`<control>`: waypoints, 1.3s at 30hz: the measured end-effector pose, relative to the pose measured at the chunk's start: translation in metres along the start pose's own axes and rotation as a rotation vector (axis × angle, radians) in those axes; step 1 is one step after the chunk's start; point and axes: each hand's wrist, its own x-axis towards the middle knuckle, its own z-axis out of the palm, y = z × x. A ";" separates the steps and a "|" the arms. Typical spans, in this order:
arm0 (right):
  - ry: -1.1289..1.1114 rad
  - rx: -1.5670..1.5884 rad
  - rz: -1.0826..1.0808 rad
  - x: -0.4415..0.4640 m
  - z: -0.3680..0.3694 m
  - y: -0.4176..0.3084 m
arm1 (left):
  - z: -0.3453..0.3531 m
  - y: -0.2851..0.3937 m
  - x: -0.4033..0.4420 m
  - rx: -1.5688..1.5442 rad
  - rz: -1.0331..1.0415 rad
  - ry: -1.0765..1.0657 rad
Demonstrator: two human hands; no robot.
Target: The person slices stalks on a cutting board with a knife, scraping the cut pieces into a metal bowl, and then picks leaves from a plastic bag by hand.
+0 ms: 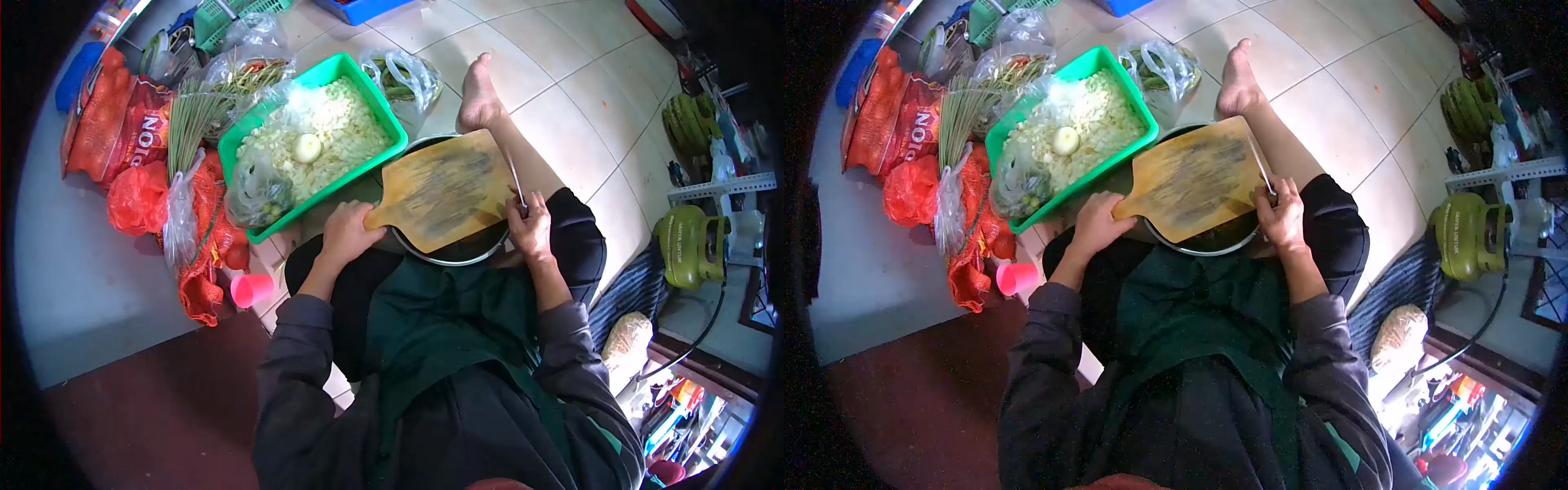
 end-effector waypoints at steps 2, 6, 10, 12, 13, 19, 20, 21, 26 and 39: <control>-0.074 -0.053 -0.058 -0.002 0.007 0.007 | 0.001 -0.002 0.003 0.009 -0.013 -0.022; -0.204 -0.207 -0.123 -0.005 0.013 -0.008 | 0.009 -0.005 0.005 0.063 -0.011 -0.026; -0.307 -0.343 -0.152 -0.010 0.021 -0.018 | 0.013 -0.005 0.005 0.022 -0.065 -0.031; -0.318 -0.379 -0.197 -0.012 0.026 -0.019 | 0.014 -0.004 0.005 0.057 -0.079 -0.057; -0.322 -0.397 -0.221 -0.012 0.028 -0.019 | 0.014 -0.004 0.005 0.078 -0.077 -0.059; -0.350 -0.497 -0.338 -0.012 0.040 -0.012 | 0.001 0.006 0.002 0.128 0.001 0.043; -0.345 -0.483 -0.345 -0.013 0.041 -0.009 | -0.004 0.004 0.003 0.063 0.048 0.093; -0.340 -0.470 -0.350 -0.014 0.041 -0.009 | -0.011 0.002 0.005 -0.002 0.095 0.140; -0.324 -0.448 -0.352 -0.014 0.043 -0.008 | -0.070 -0.027 0.019 0.057 0.056 0.624; -0.307 -0.407 -0.324 -0.011 0.041 -0.013 | -0.121 -0.151 -0.005 0.153 -0.518 0.341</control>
